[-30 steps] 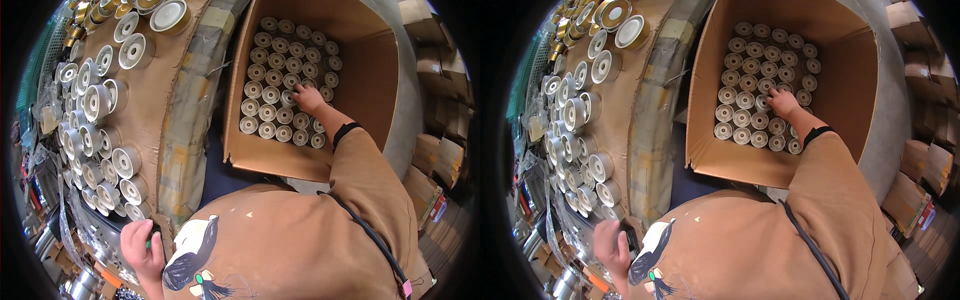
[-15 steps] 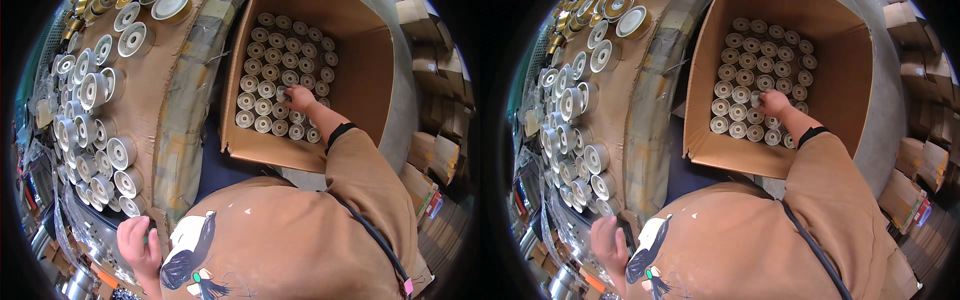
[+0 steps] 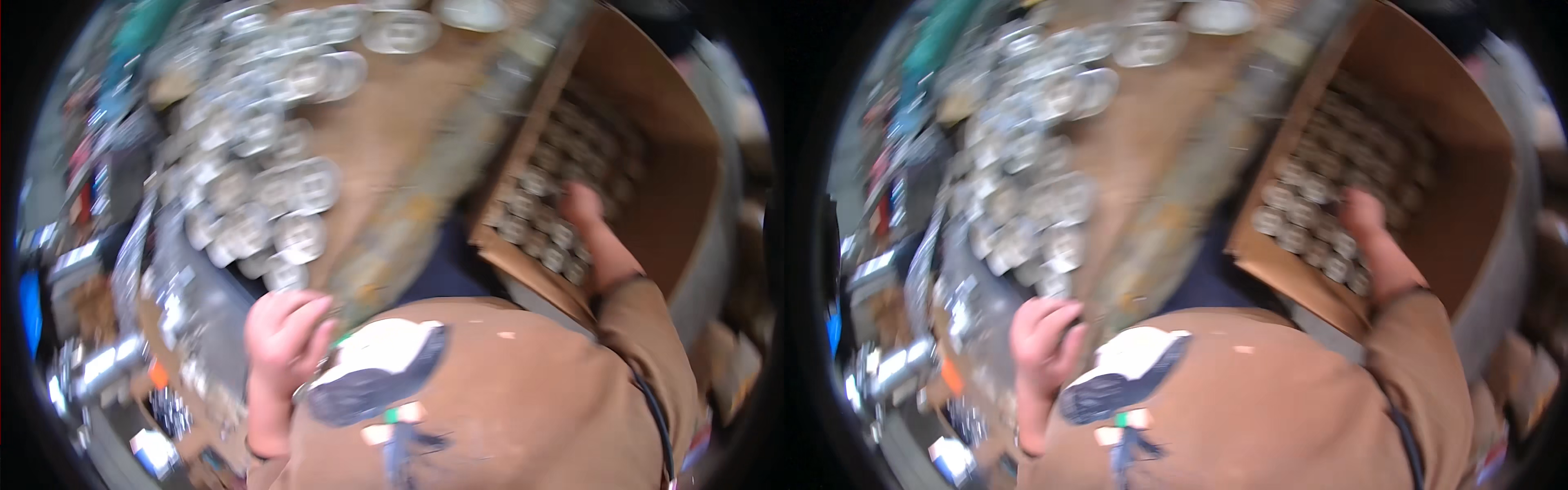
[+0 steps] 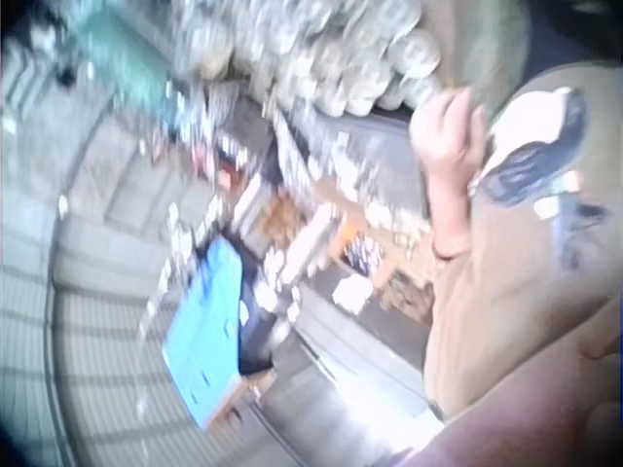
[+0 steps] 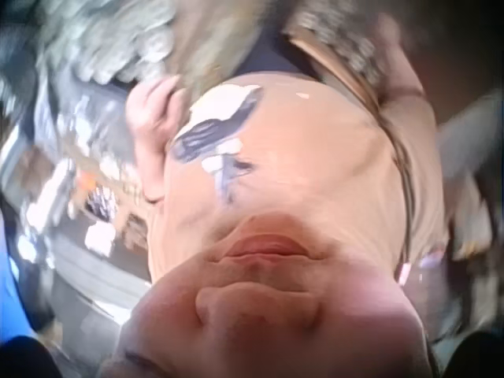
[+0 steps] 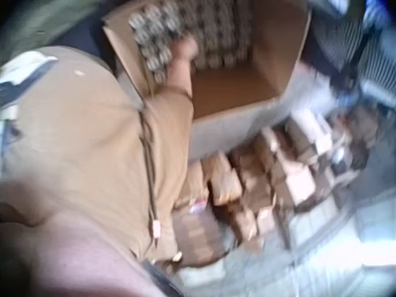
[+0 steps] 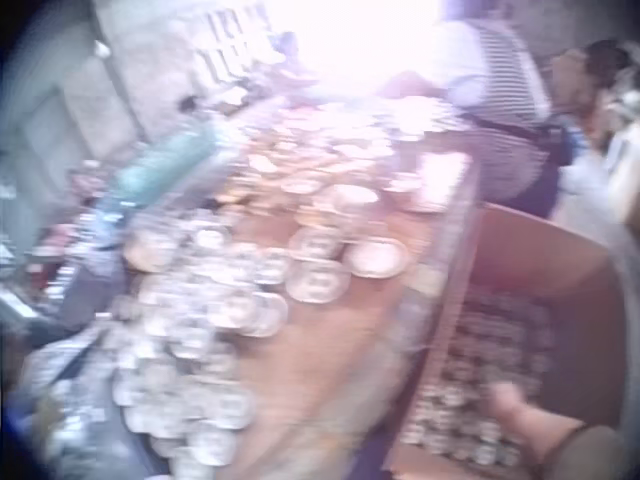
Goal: Placing white plastic parts into a press machine for assembly and then packing finished parts into a cardboard box.
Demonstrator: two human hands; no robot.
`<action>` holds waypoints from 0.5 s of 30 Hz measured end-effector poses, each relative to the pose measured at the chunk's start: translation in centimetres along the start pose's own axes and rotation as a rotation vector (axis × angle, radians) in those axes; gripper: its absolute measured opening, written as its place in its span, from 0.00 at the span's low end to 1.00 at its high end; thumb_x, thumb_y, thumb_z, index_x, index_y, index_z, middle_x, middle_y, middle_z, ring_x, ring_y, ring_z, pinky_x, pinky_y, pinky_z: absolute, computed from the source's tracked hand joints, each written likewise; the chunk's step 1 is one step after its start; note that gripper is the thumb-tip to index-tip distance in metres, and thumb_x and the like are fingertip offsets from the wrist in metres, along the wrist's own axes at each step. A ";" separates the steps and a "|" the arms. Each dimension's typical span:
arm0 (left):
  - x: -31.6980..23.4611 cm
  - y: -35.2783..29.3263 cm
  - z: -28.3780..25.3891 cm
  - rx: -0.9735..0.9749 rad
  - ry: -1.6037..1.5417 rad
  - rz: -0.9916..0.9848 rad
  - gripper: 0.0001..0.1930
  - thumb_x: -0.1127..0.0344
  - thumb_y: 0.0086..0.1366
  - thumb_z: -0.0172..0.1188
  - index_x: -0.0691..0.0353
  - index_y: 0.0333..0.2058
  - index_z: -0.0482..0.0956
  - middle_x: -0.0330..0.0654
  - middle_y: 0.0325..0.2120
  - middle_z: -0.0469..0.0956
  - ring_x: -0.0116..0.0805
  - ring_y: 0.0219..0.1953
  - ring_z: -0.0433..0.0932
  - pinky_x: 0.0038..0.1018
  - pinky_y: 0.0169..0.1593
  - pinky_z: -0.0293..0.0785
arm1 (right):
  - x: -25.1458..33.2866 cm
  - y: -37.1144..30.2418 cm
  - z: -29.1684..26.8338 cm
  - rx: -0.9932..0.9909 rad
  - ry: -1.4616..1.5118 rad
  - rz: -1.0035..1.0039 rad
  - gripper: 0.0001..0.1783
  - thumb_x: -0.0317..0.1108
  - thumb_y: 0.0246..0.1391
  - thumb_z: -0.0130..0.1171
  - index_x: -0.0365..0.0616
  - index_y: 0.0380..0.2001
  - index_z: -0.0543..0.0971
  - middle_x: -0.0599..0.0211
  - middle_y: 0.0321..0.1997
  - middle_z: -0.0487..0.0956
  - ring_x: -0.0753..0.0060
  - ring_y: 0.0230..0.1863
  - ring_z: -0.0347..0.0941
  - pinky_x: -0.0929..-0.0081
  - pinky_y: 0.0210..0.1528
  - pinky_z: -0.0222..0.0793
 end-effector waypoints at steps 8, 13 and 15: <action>5.4 -3.0 -1.5 -0.181 0.209 -0.379 0.12 0.67 0.57 0.67 0.59 0.40 0.81 0.42 0.38 0.79 0.46 0.42 0.79 0.40 0.46 0.75 | 22.5 -6.6 -22.7 -0.717 0.619 -0.978 0.11 0.18 0.50 0.64 0.38 0.38 0.83 0.55 0.38 0.80 0.56 0.40 0.80 0.66 0.44 0.76; 8.8 -1.5 -1.9 -0.216 0.272 -0.396 0.12 0.69 0.57 0.68 0.60 0.40 0.79 0.46 0.39 0.77 0.51 0.41 0.80 0.41 0.44 0.77 | 39.6 -11.7 -23.4 -0.439 0.482 -1.276 0.22 0.31 0.46 0.68 0.45 0.46 0.78 0.58 0.48 0.78 0.50 0.49 0.76 0.58 0.50 0.76; 9.8 -1.0 -1.1 -0.128 0.268 -0.386 0.10 0.69 0.57 0.67 0.60 0.38 0.79 0.45 0.38 0.77 0.50 0.41 0.80 0.41 0.44 0.77 | 42.8 -11.6 -21.5 -0.416 0.409 -1.257 0.21 0.31 0.46 0.68 0.45 0.45 0.78 0.59 0.47 0.78 0.51 0.48 0.77 0.58 0.49 0.76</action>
Point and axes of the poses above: each hand's wrist, its own y-axis towards the middle knuckle, its own z-axis out of the palm, x = y × z, the point moved 4 cm from there along y, towards the middle knuckle
